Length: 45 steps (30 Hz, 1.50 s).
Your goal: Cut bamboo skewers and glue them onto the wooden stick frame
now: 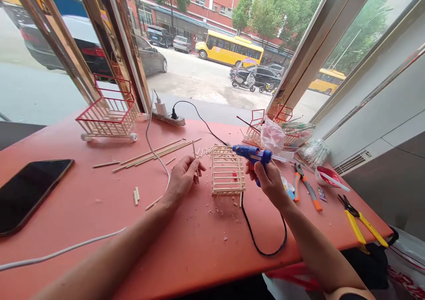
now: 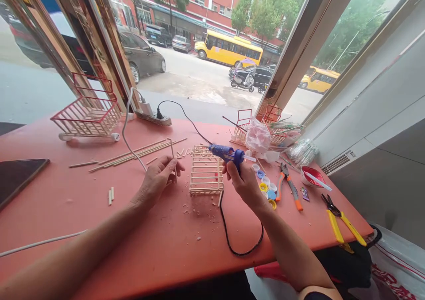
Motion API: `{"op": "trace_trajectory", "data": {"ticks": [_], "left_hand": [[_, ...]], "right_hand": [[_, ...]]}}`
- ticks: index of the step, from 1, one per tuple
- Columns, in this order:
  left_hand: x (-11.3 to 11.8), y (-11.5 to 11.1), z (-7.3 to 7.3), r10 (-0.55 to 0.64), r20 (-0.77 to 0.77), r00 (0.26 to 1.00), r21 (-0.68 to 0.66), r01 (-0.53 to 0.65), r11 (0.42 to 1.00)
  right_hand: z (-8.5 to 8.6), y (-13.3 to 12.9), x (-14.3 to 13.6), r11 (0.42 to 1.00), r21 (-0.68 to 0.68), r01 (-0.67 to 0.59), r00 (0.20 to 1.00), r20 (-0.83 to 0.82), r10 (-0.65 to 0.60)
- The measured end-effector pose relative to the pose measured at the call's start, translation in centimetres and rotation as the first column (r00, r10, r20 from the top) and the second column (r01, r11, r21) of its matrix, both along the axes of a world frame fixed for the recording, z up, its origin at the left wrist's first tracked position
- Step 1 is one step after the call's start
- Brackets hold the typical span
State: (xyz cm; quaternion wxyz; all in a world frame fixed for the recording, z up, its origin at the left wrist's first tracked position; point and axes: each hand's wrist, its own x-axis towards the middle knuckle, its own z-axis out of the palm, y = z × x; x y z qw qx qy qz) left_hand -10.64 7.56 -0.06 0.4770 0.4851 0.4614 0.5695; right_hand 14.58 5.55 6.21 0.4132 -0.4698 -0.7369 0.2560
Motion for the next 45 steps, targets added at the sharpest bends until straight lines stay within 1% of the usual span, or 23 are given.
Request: {"op": "trace_trajectory", "data": {"ticks": [2, 5, 7, 9, 11, 13, 17, 24, 27, 33, 41, 45], "left_hand": [[0.1, -0.2, -0.1, -0.003, 0.015, 1.0, 0.005, 0.003, 1.0], [0.2, -0.6, 0.0, -0.018, 0.039, 0.999, -0.006, 0.019, 1.0], [0.2, -0.6, 0.1, -0.03, 0.04, 0.999, -0.018, 0.031, 0.999], [0.1, -0.5, 0.1, -0.035, 0.036, 0.999, -0.017, 0.036, 0.999], [0.1, -0.3, 0.0, -0.029, 0.043, 0.999, -0.012, 0.029, 1.0], [0.2, -0.2, -0.2, -0.02, 0.055, 0.998, -0.006, 0.021, 1.0], [0.3, -0.1, -0.3, -0.025, 0.066, 0.998, 0.006, 0.024, 1.0], [0.3, -0.3, 0.1, -0.044, 0.062, 0.997, -0.014, 0.045, 0.999], [0.3, -0.3, 0.2, -0.043, 0.046, 0.998, -0.005, 0.043, 0.999], [0.4, -0.2, 0.0, -0.042, -0.014, 0.999, 0.009, 0.042, 0.999], [0.3, -0.4, 0.3, -0.048, -0.023, 0.999, 0.005, 0.048, 0.999], [0.4, -0.4, 0.4, -0.037, -0.028, 0.999, 0.007, 0.037, 0.999]], "right_hand": [[0.2, 0.2, 0.3, 1.0, 0.01, 0.024, 0.999, 0.023, -0.025], [1.8, 0.9, 0.0, 1.0, 0.005, 0.024, 0.993, 0.112, -0.024], [2.9, 1.4, -0.5, 1.0, -0.027, -0.012, 0.986, 0.167, 0.016], [3.4, 1.6, -1.1, 0.999, -0.03, -0.019, 0.986, 0.168, 0.023], [3.2, 1.5, -1.5, 1.0, 0.005, 0.015, 0.986, 0.164, -0.016], [2.6, 1.2, -1.8, 0.998, 0.043, 0.051, 0.982, 0.178, -0.058], [1.9, 0.7, -2.1, 0.994, 0.074, 0.076, 0.973, 0.213, -0.091], [2.3, 0.8, -2.1, 0.988, 0.107, 0.108, 0.95, 0.283, -0.134], [2.3, 0.8, -2.1, 0.987, 0.116, 0.11, 0.949, 0.284, -0.139], [2.2, 1.0, -2.5, 0.99, 0.076, 0.12, 0.951, 0.277, -0.137], [2.1, 1.1, -3.0, 0.985, 0.121, 0.124, 0.937, 0.312, -0.156], [1.9, 1.2, -2.9, 0.983, 0.122, 0.139, 0.927, 0.332, -0.173]]}}
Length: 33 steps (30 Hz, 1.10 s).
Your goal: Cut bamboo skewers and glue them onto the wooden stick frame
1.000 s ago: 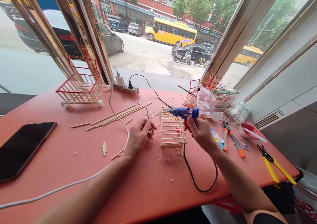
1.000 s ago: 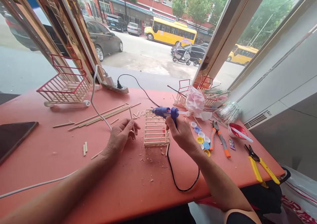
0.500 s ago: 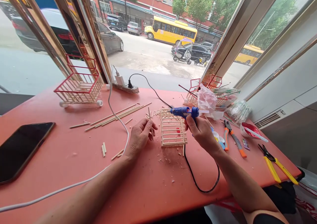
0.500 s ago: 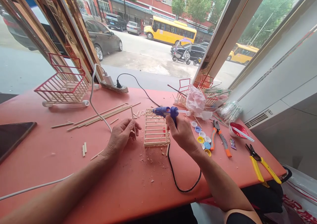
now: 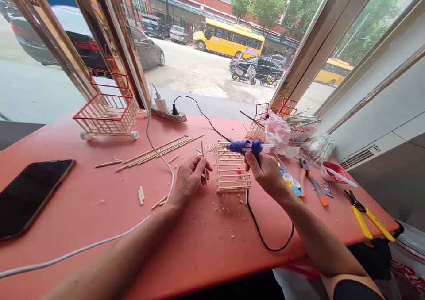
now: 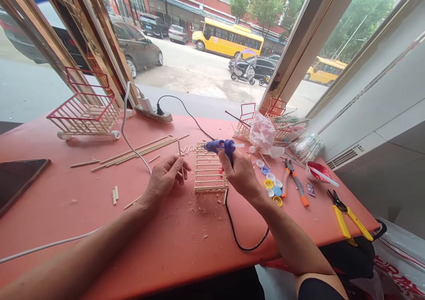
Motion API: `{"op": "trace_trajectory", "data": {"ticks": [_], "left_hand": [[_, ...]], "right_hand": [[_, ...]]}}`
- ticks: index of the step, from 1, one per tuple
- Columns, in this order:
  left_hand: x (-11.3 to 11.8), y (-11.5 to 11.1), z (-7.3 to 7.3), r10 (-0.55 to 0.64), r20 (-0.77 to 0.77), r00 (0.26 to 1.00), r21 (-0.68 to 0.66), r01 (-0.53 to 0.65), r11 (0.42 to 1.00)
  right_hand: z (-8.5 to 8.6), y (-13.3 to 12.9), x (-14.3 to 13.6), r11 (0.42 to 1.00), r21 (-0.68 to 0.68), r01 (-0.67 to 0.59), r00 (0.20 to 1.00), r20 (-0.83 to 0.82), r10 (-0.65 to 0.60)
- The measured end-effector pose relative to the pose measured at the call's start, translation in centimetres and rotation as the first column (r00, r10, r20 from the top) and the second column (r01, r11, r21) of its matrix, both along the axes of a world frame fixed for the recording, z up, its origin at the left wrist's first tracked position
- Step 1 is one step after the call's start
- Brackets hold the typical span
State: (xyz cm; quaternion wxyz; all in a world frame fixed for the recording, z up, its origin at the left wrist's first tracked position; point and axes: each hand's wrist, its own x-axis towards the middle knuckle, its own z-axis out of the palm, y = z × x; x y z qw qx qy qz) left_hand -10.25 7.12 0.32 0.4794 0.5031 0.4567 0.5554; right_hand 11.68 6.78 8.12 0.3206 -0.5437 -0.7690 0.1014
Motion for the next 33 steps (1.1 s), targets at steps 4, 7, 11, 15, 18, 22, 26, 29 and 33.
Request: {"op": "trace_trajectory", "data": {"ticks": [4, 7, 11, 15, 18, 22, 26, 29, 33], "left_hand": [[-0.02, 0.09, -0.04, 0.001, 0.001, 1.0, 0.004, -0.001, 1.0], [-0.06, 0.12, -0.08, 0.001, 0.003, 1.0, 0.007, -0.001, 1.0], [-0.06, 0.1, -0.1, -0.002, -0.003, 1.0, 0.009, 0.002, 1.0], [-0.06, 0.07, -0.04, -0.002, 0.004, 1.0, 0.004, 0.002, 1.0], [-0.08, 0.08, -0.02, 0.0, 0.003, 1.0, -0.001, 0.0, 1.0], [-0.1, 0.15, -0.19, 0.0, -0.007, 1.0, 0.003, 0.0, 1.0], [-0.09, 0.25, -0.36, -0.002, 0.004, 1.0, 0.011, 0.002, 1.0], [-0.08, 0.29, -0.35, -0.002, 0.004, 1.0, 0.014, 0.002, 1.0], [-0.1, 0.26, -0.26, -0.005, -0.003, 1.0, 0.013, 0.005, 1.0]], "right_hand": [[-0.14, 0.06, 0.07, 1.0, -0.012, 0.014, 1.0, -0.004, -0.014], [-0.19, 0.08, 0.04, 1.0, -0.01, 0.015, 1.0, 0.002, -0.015], [-0.28, 0.17, -0.01, 1.0, -0.003, 0.029, 0.999, 0.032, -0.029], [-0.29, 0.21, -0.01, 1.0, -0.006, 0.025, 0.999, 0.035, -0.025], [-0.27, 0.15, 0.01, 1.0, -0.003, 0.018, 0.999, 0.035, -0.018], [-0.21, 0.08, -0.01, 1.0, -0.004, 0.019, 0.999, 0.03, -0.019], [-0.07, 0.04, -0.1, 1.0, -0.015, 0.022, 0.999, 0.035, -0.021], [-0.04, 0.04, -0.09, 1.0, -0.017, 0.026, 0.999, 0.036, -0.025], [-0.14, 0.06, 0.01, 1.0, -0.014, 0.025, 0.999, 0.027, -0.025]]}}
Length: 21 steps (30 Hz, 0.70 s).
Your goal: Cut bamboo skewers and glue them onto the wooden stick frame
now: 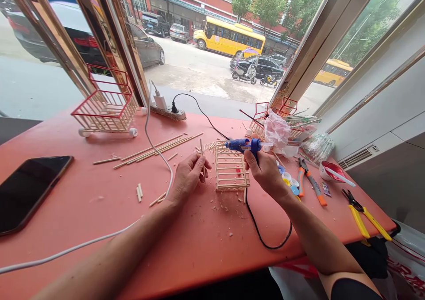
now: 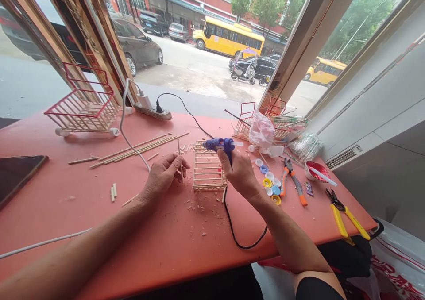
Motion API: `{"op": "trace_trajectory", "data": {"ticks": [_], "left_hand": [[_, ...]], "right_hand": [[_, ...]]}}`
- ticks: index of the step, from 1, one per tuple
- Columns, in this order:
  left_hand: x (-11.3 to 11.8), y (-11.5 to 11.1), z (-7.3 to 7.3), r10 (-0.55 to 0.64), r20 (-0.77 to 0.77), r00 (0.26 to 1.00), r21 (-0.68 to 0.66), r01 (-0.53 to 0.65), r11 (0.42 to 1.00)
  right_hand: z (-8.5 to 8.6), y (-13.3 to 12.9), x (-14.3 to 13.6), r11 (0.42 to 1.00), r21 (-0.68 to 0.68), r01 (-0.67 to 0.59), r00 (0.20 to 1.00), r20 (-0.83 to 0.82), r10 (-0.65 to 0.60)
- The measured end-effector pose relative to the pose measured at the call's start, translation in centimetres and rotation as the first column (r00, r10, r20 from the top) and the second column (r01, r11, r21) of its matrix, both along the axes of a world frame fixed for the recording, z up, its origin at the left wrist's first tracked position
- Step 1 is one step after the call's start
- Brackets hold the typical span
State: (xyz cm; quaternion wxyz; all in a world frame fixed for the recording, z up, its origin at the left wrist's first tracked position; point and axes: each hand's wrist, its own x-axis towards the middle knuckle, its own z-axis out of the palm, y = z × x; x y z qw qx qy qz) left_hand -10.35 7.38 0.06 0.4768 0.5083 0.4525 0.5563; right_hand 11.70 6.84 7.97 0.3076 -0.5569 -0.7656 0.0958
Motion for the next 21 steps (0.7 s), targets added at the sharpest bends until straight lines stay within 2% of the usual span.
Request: {"op": "trace_trajectory", "data": {"ticks": [21], "left_hand": [[-0.18, 0.18, -0.42, -0.009, -0.03, 1.0, 0.009, 0.01, 1.0]], "right_hand": [[-0.24, 0.14, 0.14, 0.999, 0.003, 0.05, 0.997, 0.052, -0.05]]}}
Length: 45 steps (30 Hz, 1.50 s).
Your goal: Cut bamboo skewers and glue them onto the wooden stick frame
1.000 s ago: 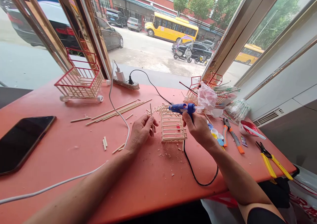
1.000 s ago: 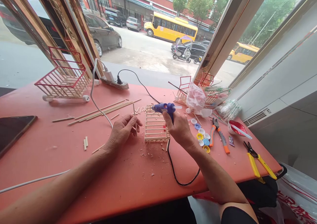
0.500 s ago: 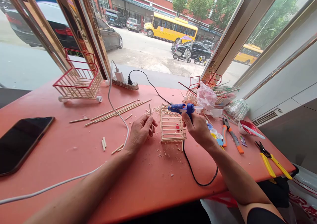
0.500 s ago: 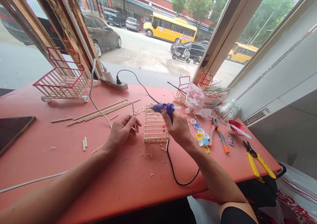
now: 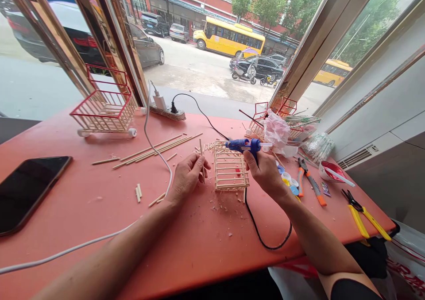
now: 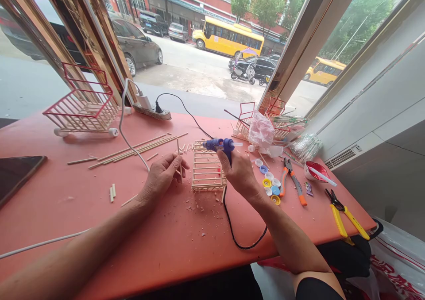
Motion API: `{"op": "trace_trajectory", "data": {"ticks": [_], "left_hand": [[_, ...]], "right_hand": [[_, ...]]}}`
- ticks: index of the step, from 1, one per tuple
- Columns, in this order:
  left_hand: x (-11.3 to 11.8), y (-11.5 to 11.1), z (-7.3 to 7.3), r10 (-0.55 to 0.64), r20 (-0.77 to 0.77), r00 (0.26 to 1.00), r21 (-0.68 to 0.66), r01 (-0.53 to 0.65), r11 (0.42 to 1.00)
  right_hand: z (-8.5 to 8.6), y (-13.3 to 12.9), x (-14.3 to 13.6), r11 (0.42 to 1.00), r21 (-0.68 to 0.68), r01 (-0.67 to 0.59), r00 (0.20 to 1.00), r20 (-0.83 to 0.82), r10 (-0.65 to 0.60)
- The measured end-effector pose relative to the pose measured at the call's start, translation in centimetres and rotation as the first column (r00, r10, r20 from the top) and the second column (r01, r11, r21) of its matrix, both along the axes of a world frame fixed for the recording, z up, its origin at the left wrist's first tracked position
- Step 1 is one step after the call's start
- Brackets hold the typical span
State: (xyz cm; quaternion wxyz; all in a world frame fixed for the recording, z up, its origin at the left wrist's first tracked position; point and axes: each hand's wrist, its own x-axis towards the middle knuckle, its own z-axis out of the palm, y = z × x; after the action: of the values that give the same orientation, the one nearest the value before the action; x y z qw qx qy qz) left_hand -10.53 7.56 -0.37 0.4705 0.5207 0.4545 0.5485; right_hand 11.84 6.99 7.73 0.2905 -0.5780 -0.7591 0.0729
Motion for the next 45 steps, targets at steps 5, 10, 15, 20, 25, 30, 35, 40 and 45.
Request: {"op": "trace_trajectory", "data": {"ticks": [5, 10, 15, 20, 25, 30, 35, 40, 45], "left_hand": [[-0.08, -0.01, -0.11, -0.004, -0.004, 1.0, -0.002, 0.004, 1.0], [-0.13, 0.02, -0.25, -0.004, -0.005, 1.0, -0.005, 0.004, 1.0], [-0.15, 0.21, -0.54, -0.013, 0.009, 1.0, 0.001, 0.013, 1.0], [-0.2, 0.22, -0.68, -0.007, 0.014, 1.0, 0.006, 0.007, 1.0], [-0.24, 0.13, -0.58, -0.009, 0.015, 1.0, 0.002, 0.009, 1.0], [-0.21, 0.1, -0.4, -0.006, 0.018, 1.0, 0.006, 0.006, 1.0], [-0.2, 0.1, -0.35, -0.008, 0.009, 1.0, 0.002, 0.008, 1.0], [-0.24, 0.12, -0.41, -0.01, -0.004, 1.0, 0.001, 0.01, 1.0], [-0.25, 0.06, -0.21, -0.008, -0.013, 1.0, 0.0, 0.008, 1.0]], "right_hand": [[-0.04, -0.01, 0.07, 1.0, 0.015, -0.011, 1.0, 0.002, 0.011], [0.1, -0.15, 0.07, 0.997, 0.035, -0.071, 0.993, -0.088, 0.074], [0.24, -0.19, 0.02, 0.994, 0.058, -0.09, 0.987, -0.13, 0.097], [0.1, -0.07, 0.12, 0.997, 0.027, -0.074, 0.993, -0.093, 0.077], [-0.04, -0.02, 0.13, 0.999, 0.004, -0.052, 0.996, -0.072, 0.052], [0.0, -0.06, 0.11, 0.999, -0.003, -0.036, 0.998, -0.055, 0.035], [0.27, -0.35, 0.08, 0.999, -0.013, -0.031, 0.999, -0.02, 0.031], [0.28, -0.4, 0.05, 0.996, -0.022, -0.086, 0.989, -0.126, 0.083], [-0.15, -0.15, 0.28, 0.99, 0.114, -0.078, 0.951, -0.29, 0.109]]}}
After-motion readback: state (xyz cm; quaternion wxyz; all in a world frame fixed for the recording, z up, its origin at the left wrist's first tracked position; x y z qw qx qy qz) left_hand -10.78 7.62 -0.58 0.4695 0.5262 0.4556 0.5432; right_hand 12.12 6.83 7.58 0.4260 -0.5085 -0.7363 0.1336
